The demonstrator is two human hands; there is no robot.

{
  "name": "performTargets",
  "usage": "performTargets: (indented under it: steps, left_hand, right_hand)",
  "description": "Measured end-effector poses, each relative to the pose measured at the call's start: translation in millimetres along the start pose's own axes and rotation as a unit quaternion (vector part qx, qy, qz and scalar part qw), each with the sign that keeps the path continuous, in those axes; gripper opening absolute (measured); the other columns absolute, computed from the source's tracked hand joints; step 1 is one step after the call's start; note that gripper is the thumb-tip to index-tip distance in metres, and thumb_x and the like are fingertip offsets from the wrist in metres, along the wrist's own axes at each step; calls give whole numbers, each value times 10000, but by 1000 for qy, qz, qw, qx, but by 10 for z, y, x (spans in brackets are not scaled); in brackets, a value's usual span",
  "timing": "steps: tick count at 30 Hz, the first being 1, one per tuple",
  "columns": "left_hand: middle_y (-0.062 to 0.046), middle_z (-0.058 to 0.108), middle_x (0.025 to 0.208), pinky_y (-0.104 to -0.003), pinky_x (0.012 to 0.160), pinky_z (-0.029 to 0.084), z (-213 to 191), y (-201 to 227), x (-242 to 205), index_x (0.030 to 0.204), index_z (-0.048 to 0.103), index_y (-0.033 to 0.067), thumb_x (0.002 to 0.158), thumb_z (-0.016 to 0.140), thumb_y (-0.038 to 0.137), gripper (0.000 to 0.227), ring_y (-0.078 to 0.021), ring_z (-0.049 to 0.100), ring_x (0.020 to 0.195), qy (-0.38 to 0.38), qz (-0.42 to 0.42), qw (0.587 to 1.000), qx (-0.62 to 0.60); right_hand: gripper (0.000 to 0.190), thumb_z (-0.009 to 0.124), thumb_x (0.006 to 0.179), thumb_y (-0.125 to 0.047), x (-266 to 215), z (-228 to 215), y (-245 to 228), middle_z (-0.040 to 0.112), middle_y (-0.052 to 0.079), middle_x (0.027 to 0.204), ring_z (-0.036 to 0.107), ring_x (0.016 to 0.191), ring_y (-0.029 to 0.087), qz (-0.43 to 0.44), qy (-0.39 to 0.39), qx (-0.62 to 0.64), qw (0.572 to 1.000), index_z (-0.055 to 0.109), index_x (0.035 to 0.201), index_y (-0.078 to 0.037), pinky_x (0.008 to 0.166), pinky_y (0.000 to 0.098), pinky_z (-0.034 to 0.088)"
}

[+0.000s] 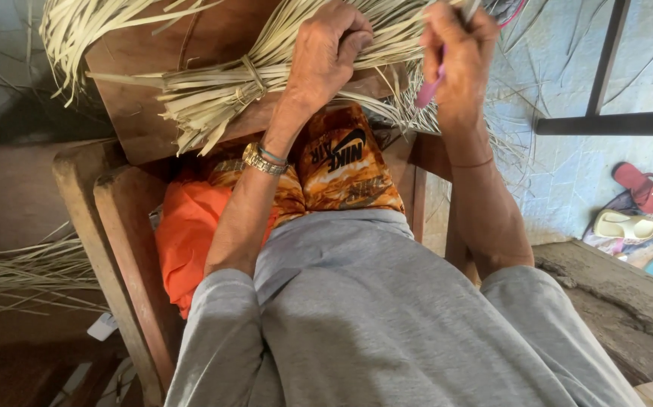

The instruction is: Splitting and trimming dried plant fibers using a knife to prepare them for weaving or crafting.

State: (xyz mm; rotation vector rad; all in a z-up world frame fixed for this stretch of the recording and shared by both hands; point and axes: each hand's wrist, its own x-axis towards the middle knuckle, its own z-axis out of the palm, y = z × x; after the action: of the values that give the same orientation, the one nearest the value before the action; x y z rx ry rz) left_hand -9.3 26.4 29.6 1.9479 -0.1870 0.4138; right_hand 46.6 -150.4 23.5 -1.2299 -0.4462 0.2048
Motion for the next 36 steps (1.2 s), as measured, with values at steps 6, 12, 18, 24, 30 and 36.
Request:
performTargets:
  steps: [6, 12, 18, 24, 30, 36]
  left_hand:
    - [-6, 492, 629, -264, 544, 385, -19, -18, -14, 688, 481, 78, 735, 553, -94, 192, -150, 457, 644, 13, 22, 1000, 11]
    - [-10, 512, 659, -259, 516, 400, -18, -23, -4, 707, 485, 80, 714, 566, -80, 180, -151, 478, 638, 16, 21, 999, 45]
    - [-21, 508, 652, -267, 559, 394, -78, 29, -7, 685, 497, 70, 724, 552, -71, 156, -154, 478, 615, 2, 34, 999, -20]
    - [-28, 485, 671, -244, 547, 375, -98, 55, -30, 723, 503, 63, 720, 496, -137, 200, -141, 450, 616, 0, 56, 997, -56]
    - [-90, 486, 917, -314, 720, 520, -13, -115, -180, 923, 484, 30, 697, 566, -151, 301, -228, 499, 854, 57, 81, 988, 121]
    - [-81, 456, 966, -330, 702, 476, -83, -95, -247, 960, 459, 62, 706, 697, -42, 363, -220, 473, 841, 56, 40, 982, 176]
  right_hand:
    - [133, 553, 891, -41, 56, -347, 12, 566, 116, 617, 488, 383, 162, -13, 146, 69, 987, 594, 774, 6, 255, 244, 355]
    - [272, 544, 869, -262, 6, 313, -340, 597, 62, 620, 388, 290, 60, 83, 116, -80, 987, 622, 751, -30, 223, 172, 245]
    - [173, 431, 960, -87, -32, 35, 98, 562, 136, 740, 410, 384, 97, 10, -39, -49, 998, 552, 937, 34, 270, 203, 276]
    - [158, 516, 924, -103, 7, 21, -30, 574, 148, 689, 403, 353, 116, -11, 27, -38, 999, 588, 859, 21, 263, 205, 268]
    - [145, 538, 910, -96, 45, -98, 9, 577, 145, 674, 433, 355, 127, 10, 51, 5, 999, 604, 848, 17, 257, 209, 300]
    - [211, 610, 829, -152, 69, -373, -70, 588, 134, 631, 484, 365, 157, 45, 196, 28, 979, 604, 700, 15, 265, 242, 355]
